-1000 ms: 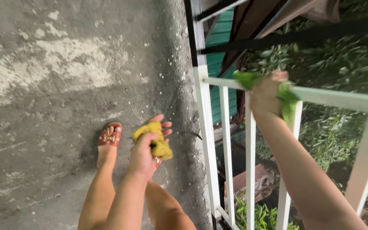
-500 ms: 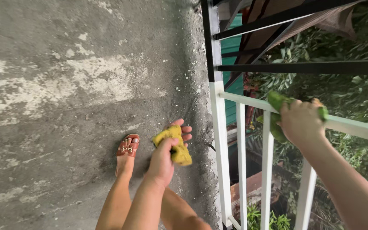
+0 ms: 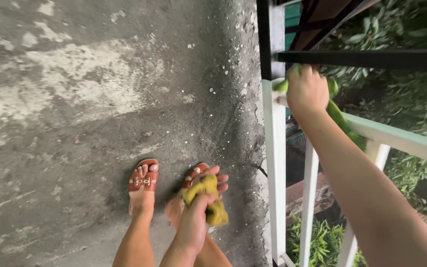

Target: The person wipes down the white balcony railing using a green cloth and a yellow sponge by hand, moving along the bars and top edge.

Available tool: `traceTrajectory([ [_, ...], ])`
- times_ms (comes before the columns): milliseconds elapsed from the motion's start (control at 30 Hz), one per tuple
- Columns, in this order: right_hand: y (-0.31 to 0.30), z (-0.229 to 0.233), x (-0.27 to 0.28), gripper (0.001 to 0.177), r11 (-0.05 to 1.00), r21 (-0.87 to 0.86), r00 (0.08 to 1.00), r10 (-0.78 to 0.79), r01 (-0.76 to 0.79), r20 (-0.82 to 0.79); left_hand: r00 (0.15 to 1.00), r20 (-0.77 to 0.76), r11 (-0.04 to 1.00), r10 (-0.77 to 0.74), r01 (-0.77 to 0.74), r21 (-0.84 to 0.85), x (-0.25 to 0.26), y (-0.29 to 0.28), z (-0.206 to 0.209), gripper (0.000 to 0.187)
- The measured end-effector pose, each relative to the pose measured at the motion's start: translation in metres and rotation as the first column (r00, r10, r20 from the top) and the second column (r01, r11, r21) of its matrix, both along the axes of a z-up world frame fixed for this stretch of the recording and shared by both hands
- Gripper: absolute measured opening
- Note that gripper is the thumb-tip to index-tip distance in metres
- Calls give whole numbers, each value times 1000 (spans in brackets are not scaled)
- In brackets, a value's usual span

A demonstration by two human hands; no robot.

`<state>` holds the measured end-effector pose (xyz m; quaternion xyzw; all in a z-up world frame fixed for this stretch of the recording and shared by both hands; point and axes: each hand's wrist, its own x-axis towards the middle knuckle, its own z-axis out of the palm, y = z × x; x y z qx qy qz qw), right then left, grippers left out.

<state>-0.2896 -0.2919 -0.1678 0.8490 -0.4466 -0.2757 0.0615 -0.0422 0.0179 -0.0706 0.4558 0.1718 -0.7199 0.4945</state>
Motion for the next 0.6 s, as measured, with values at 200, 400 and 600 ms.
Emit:
traceTrajectory([
  [200, 23, -98, -4, 62, 997, -62, 999, 39, -41, -29, 994, 5, 988, -108, 107, 108, -30, 18, -43, 56],
  [400, 45, -83, -17, 60, 964, 82, 851, 261, -252, -455, 996, 18, 996, -84, 84, 25, -39, -11, -51, 55],
  [600, -31, -131, -35, 49, 846, 152, 859, -505, 512, -84, 995, -6, 995, -95, 95, 41, -46, -15, -61, 54],
])
